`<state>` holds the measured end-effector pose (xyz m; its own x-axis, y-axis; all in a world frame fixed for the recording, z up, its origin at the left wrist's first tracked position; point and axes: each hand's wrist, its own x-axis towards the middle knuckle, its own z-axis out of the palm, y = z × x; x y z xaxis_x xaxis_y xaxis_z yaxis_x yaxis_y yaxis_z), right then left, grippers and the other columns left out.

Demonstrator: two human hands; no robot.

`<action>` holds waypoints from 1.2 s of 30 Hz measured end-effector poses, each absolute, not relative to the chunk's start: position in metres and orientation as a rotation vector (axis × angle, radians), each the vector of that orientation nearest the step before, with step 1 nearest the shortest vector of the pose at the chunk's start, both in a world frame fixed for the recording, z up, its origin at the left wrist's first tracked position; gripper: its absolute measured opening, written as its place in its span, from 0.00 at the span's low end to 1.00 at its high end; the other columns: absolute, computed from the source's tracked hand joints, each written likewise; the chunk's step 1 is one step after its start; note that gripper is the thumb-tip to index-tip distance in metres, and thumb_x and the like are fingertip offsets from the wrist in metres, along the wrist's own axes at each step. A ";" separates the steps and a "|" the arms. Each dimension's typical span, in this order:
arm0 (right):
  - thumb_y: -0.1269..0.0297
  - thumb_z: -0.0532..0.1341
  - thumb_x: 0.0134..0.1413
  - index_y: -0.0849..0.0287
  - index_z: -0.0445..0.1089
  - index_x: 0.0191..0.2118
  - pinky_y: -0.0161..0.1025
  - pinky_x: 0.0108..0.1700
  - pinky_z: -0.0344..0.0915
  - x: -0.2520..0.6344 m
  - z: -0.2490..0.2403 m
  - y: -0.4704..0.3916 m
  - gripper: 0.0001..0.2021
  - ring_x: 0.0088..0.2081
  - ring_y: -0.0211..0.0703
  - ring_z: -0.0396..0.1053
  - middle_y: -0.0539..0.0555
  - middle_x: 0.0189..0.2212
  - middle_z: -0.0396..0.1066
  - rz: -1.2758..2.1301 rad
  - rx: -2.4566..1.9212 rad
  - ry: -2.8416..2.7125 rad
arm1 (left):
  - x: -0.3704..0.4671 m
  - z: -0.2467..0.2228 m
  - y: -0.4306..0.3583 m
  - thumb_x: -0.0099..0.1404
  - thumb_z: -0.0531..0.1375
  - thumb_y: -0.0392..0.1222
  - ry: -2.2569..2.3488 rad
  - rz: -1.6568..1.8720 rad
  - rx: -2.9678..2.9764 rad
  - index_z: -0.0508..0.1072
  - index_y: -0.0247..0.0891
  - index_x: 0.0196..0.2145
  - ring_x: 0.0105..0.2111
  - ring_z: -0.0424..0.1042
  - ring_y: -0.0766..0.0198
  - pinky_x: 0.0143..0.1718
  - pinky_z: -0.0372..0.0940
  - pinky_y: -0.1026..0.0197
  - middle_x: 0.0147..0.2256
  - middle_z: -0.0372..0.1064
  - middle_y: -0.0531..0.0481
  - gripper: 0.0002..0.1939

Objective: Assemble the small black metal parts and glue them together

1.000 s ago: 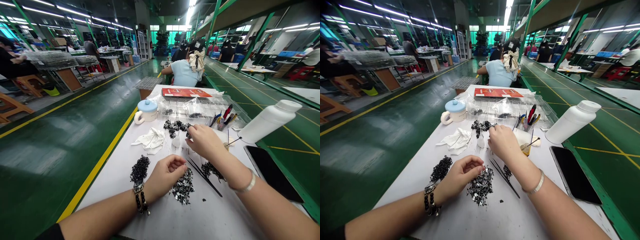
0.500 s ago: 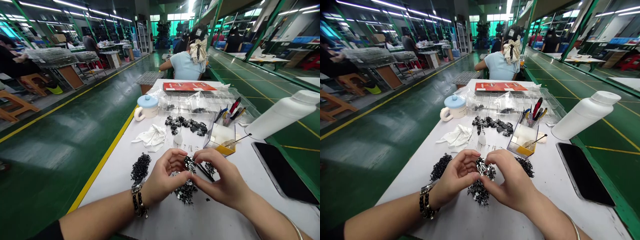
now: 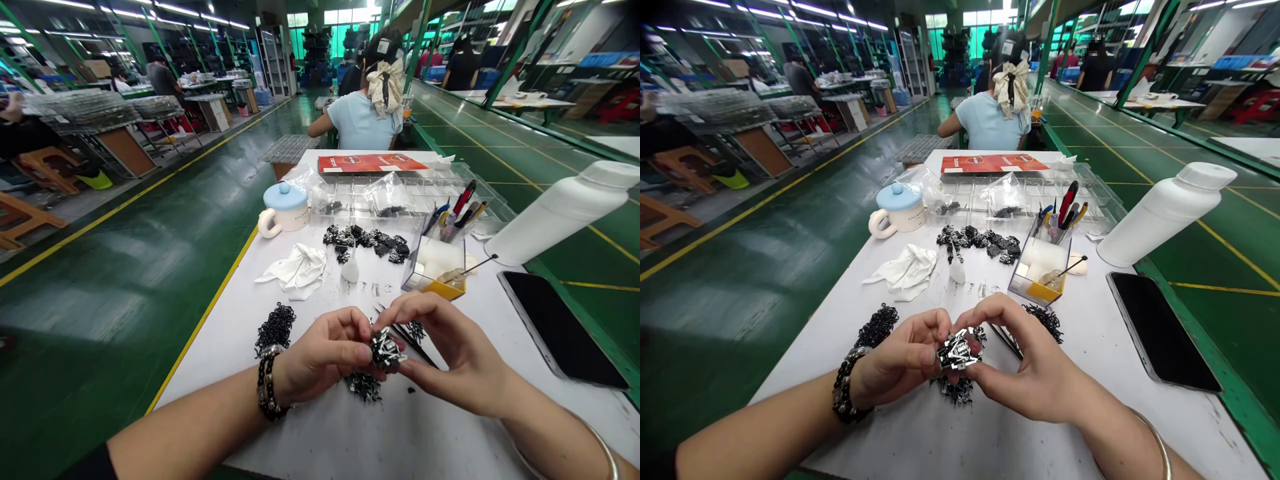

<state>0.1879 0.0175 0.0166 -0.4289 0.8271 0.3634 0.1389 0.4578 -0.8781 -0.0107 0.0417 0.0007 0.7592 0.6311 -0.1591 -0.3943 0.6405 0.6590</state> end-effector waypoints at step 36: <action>0.61 0.68 0.37 0.58 0.65 0.26 0.52 0.46 0.62 0.145 -0.022 0.114 0.12 0.35 0.45 0.64 0.56 0.37 0.64 0.830 -1.435 -1.540 | -0.012 0.011 0.030 0.54 0.64 0.37 1.037 0.861 1.468 0.71 0.36 0.43 0.33 0.70 0.65 0.38 0.69 0.62 0.33 0.70 0.49 0.18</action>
<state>0.1450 0.1139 -0.0222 0.0208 0.9896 0.1425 0.4246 0.1203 -0.8974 -0.0118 0.0296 0.0111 0.3554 0.9344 -0.0262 0.1458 -0.0277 0.9889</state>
